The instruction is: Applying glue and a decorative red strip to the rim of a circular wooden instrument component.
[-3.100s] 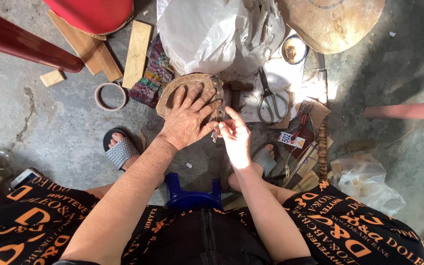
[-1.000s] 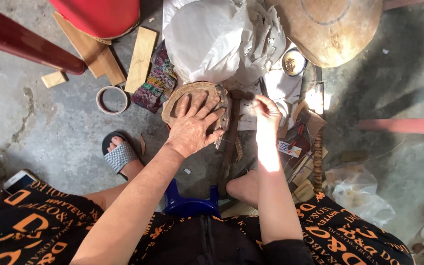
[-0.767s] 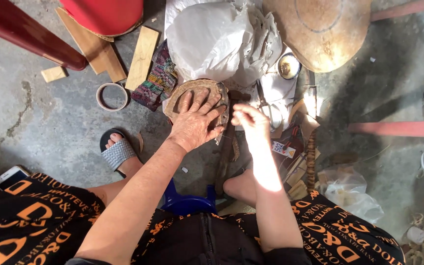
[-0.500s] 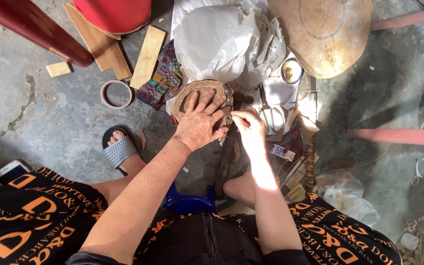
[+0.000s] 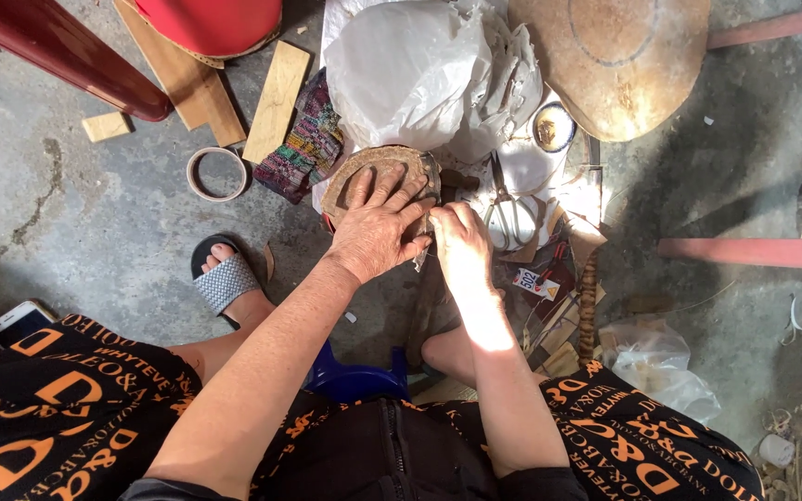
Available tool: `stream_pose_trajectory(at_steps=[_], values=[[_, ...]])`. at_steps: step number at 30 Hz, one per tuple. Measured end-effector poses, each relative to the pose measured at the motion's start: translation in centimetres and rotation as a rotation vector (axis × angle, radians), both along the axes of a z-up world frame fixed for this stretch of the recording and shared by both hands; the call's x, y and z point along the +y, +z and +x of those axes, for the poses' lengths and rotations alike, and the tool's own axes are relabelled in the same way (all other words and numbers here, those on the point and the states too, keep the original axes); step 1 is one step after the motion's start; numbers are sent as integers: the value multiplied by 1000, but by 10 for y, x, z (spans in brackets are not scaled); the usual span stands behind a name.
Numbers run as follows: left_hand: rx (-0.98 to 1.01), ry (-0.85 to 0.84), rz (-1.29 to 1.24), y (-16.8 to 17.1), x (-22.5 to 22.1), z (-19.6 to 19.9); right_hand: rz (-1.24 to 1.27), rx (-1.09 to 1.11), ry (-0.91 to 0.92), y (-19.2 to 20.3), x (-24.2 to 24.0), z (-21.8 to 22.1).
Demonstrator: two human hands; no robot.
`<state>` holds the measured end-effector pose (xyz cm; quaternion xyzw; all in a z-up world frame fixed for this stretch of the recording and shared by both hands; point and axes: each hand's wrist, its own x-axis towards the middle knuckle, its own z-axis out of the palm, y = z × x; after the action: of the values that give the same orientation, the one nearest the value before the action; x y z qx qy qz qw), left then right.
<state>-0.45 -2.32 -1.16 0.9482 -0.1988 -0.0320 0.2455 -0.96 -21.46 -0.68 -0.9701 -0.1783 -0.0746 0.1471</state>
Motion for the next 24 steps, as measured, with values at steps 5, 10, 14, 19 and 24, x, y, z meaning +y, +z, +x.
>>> stream_pose_trajectory(at_steps=[5, 10, 14, 19, 24], values=[[2, -1, 18, 1, 0, 1, 388, 223, -19, 20, -2, 6], [25, 7, 12, 3, -1, 2, 481, 255, -36, 25, 1, 5], [46, 20, 11, 7, -2, 2, 572, 198, -84, 30, 5, 6], [57, 15, 3, 7, -3, 3, 614, 198, -113, 37, 8, 4], [60, 20, 15, 6, -5, 2, 470, 153, -36, 29, 6, 4]])
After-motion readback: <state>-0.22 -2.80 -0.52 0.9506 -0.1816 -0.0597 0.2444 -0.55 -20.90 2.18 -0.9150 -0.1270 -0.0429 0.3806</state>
